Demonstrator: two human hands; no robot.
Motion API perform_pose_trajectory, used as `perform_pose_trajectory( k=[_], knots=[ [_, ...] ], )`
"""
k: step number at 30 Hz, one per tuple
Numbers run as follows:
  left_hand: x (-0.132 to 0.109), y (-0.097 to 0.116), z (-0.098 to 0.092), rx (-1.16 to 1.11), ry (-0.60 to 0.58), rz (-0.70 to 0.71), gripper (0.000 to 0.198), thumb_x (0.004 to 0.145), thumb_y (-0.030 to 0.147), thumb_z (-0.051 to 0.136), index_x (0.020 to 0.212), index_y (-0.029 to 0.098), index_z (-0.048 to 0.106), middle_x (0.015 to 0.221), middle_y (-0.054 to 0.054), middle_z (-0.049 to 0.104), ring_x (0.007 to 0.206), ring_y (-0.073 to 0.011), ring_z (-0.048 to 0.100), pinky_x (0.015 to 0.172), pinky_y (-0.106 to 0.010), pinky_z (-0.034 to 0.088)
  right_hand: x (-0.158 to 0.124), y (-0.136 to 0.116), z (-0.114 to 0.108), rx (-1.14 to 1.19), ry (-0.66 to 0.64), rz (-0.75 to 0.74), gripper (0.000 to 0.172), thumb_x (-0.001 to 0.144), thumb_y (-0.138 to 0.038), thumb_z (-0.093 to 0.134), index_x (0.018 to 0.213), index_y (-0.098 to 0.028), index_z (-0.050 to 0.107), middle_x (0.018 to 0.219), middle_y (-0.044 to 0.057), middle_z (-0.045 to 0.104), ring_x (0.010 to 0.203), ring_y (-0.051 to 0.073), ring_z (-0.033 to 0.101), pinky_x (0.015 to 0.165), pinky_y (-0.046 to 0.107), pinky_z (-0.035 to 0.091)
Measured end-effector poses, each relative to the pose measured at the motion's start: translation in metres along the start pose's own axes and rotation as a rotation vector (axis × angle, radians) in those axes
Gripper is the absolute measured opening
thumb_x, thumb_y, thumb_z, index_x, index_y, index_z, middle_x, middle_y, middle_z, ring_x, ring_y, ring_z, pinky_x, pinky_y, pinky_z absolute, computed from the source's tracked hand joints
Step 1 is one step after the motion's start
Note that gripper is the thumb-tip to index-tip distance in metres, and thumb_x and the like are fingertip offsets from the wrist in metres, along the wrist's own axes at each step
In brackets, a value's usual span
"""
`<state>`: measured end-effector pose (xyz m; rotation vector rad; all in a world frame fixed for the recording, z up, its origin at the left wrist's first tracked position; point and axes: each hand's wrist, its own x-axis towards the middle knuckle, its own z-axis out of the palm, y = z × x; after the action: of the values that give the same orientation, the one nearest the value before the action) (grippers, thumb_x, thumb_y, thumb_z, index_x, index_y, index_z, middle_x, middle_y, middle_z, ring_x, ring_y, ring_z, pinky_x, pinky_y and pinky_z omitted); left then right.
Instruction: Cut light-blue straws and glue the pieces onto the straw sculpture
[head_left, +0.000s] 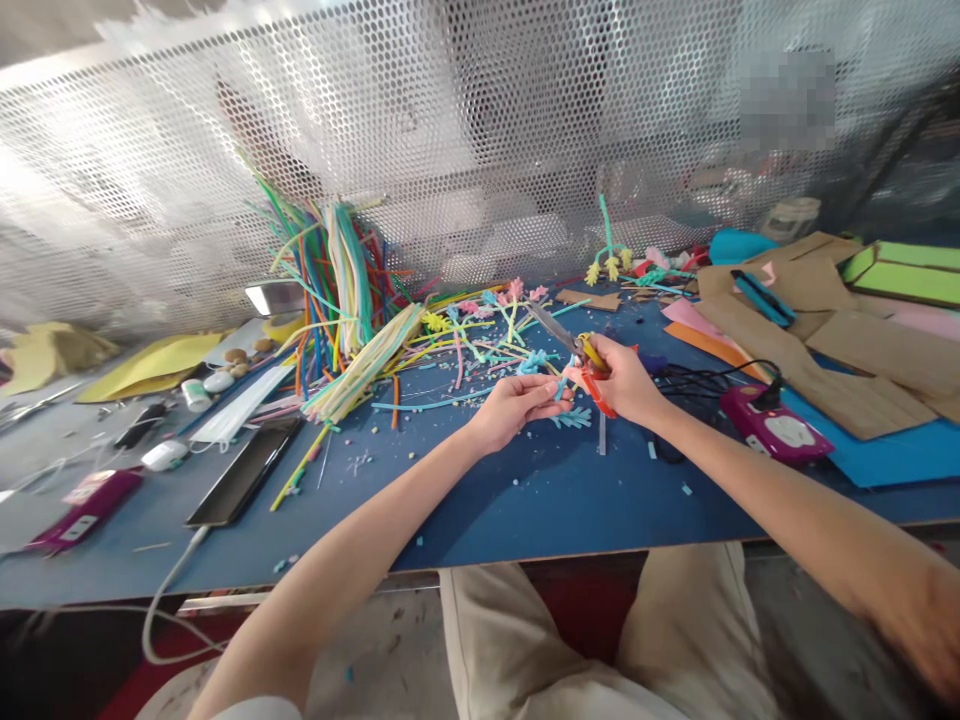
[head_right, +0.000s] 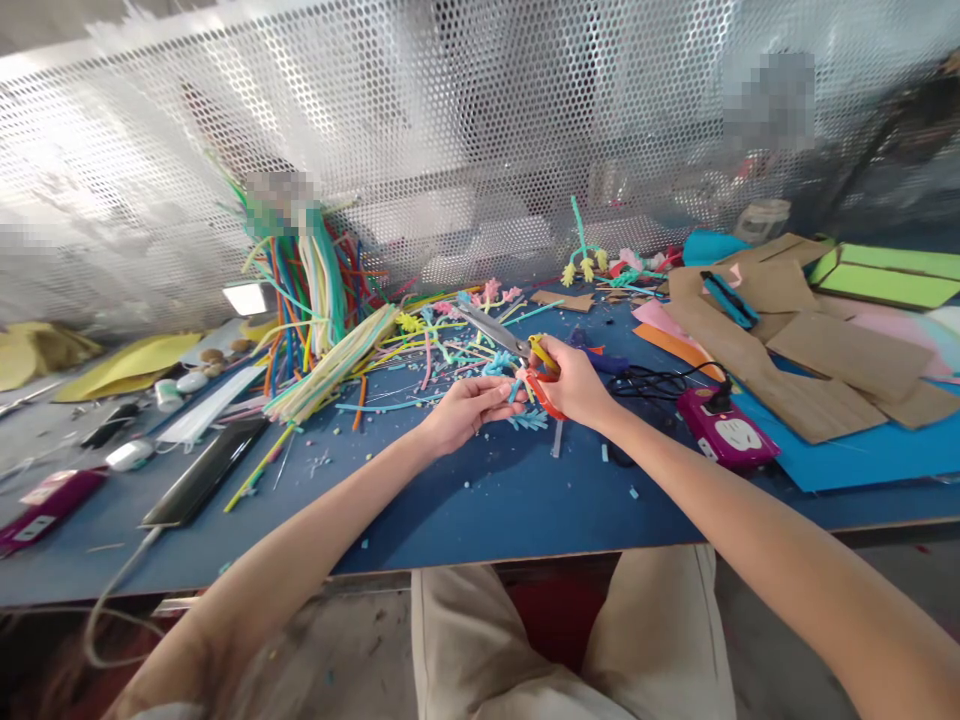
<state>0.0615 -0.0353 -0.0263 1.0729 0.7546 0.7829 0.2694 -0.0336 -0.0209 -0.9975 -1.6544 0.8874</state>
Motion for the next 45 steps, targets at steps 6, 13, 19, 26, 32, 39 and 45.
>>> perform_pose_trajectory(
  k=[6,13,19,26,32,39,45],
  knots=[
    [0.002,-0.002,-0.002,0.006,0.018,0.015,0.035,0.074,0.023,0.087,0.102,0.008,0.072,0.101,-0.012,0.077,0.085,-0.0155,0.075,0.085,-0.025,0.061,0.000,0.002,0.001,-0.068,0.015,-0.046,0.021,0.078,-0.029,0.068,0.085,-0.021,0.050,0.075,-0.004,0.050,0.064,0.012,0.045,0.060,0.026,0.038],
    [0.004,-0.003,-0.004,0.071,0.071,0.043,0.045,0.071,0.028,0.089,0.107,0.008,0.070,0.099,-0.013,0.078,0.078,-0.0156,0.075,0.078,-0.027,0.061,0.000,-0.003,0.001,-0.059,-0.002,-0.008,0.027,0.077,-0.038,0.071,0.085,-0.022,0.052,0.074,-0.003,0.054,0.066,0.013,0.048,0.062,0.027,0.039],
    [0.007,-0.003,-0.008,0.078,0.141,0.111,0.040,0.071,0.029,0.088,0.101,0.010,0.071,0.096,-0.011,0.078,0.078,-0.0147,0.074,0.079,-0.026,0.061,0.002,-0.003,-0.006,-0.112,0.029,0.048,0.035,0.077,-0.050,0.072,0.082,-0.022,0.052,0.074,-0.002,0.058,0.067,0.015,0.051,0.064,0.029,0.040],
    [0.010,0.004,-0.014,-0.056,0.275,0.230,0.033,0.078,0.022,0.083,0.106,0.011,0.069,0.100,-0.011,0.078,0.083,-0.0141,0.075,0.086,-0.027,0.061,0.005,-0.001,-0.017,-0.321,-0.036,0.117,0.037,0.080,-0.056,0.067,0.085,-0.024,0.049,0.074,-0.002,0.059,0.067,0.017,0.052,0.063,0.029,0.036],
    [0.010,0.012,-0.018,-0.093,0.312,0.286,0.027,0.075,0.020,0.084,0.096,0.010,0.069,0.098,-0.010,0.078,0.086,-0.0152,0.076,0.088,-0.026,0.060,0.006,-0.004,-0.025,-0.522,-0.102,0.063,0.042,0.075,-0.060,0.070,0.079,-0.022,0.051,0.080,0.001,0.062,0.074,0.018,0.055,0.067,0.029,0.036],
    [0.004,0.019,-0.016,-0.005,0.234,0.224,0.055,0.072,0.019,0.085,0.120,0.014,0.059,0.091,-0.009,0.079,0.076,-0.0153,0.075,0.072,-0.023,0.061,0.003,-0.003,-0.032,-0.418,-0.313,0.128,0.049,0.069,-0.065,0.074,0.076,-0.021,0.052,0.069,-0.004,0.049,0.062,0.012,0.042,0.059,0.026,0.030],
    [-0.002,0.022,-0.014,0.148,0.184,0.235,0.079,0.072,0.019,0.082,0.142,0.014,0.048,0.086,-0.008,0.079,0.071,-0.0160,0.075,0.067,-0.024,0.059,0.003,-0.006,-0.032,-0.243,-0.471,0.183,0.049,0.068,-0.065,0.077,0.078,-0.019,0.060,0.072,-0.002,0.050,0.066,0.013,0.041,0.060,0.027,0.032]
  ],
)
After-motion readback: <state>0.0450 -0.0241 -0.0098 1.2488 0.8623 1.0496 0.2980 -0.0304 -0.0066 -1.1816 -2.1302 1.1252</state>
